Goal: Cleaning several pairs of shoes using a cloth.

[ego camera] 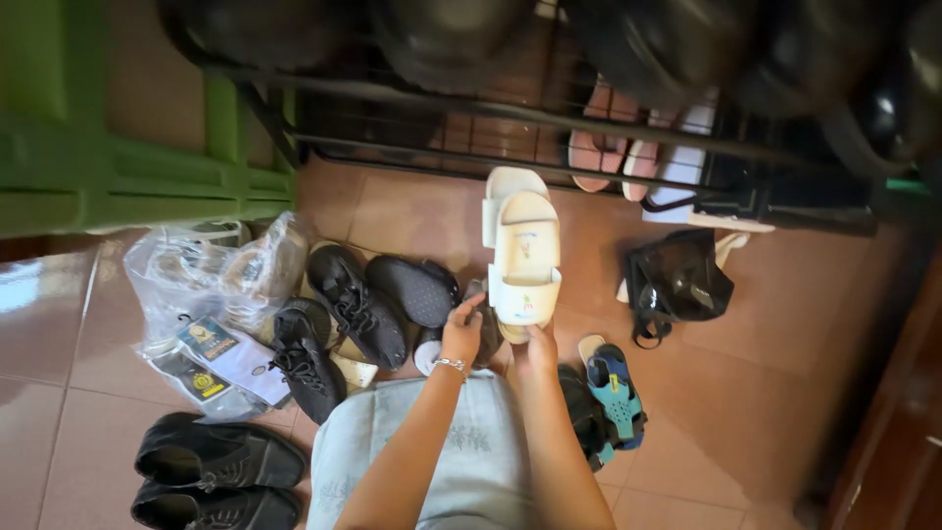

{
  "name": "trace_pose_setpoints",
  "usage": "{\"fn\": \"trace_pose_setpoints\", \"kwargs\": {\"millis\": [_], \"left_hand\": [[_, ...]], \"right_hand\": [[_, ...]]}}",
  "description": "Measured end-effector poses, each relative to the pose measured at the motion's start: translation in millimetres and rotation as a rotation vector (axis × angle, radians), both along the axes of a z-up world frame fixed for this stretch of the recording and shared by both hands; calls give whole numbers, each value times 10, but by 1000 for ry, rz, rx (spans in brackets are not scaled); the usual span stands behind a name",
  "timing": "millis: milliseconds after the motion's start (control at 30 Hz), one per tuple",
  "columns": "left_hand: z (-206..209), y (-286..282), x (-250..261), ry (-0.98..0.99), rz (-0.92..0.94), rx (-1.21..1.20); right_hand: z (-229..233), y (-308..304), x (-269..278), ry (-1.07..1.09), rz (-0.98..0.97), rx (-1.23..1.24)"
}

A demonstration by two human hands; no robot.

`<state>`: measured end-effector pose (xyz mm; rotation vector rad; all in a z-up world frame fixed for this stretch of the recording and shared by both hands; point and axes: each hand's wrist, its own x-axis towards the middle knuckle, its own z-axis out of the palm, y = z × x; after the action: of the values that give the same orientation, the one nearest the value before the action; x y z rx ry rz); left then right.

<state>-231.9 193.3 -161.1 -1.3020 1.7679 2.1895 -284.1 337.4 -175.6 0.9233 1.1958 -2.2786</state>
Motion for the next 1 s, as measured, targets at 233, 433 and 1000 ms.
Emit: {"fn": "trace_pose_setpoints", "kwargs": {"millis": [233, 433, 1000], "left_hand": [[-106, 589, 407, -163, -107, -189], [111, 665, 741, -107, 29, -92], [328, 708, 1631, -10, 331, 165]], "right_hand": [[-120, 677, 372, -181, -80, 146], [-405, 1072, 556, -225, -212, 44], [864, 324, 1643, 260, 331, 558]]}}
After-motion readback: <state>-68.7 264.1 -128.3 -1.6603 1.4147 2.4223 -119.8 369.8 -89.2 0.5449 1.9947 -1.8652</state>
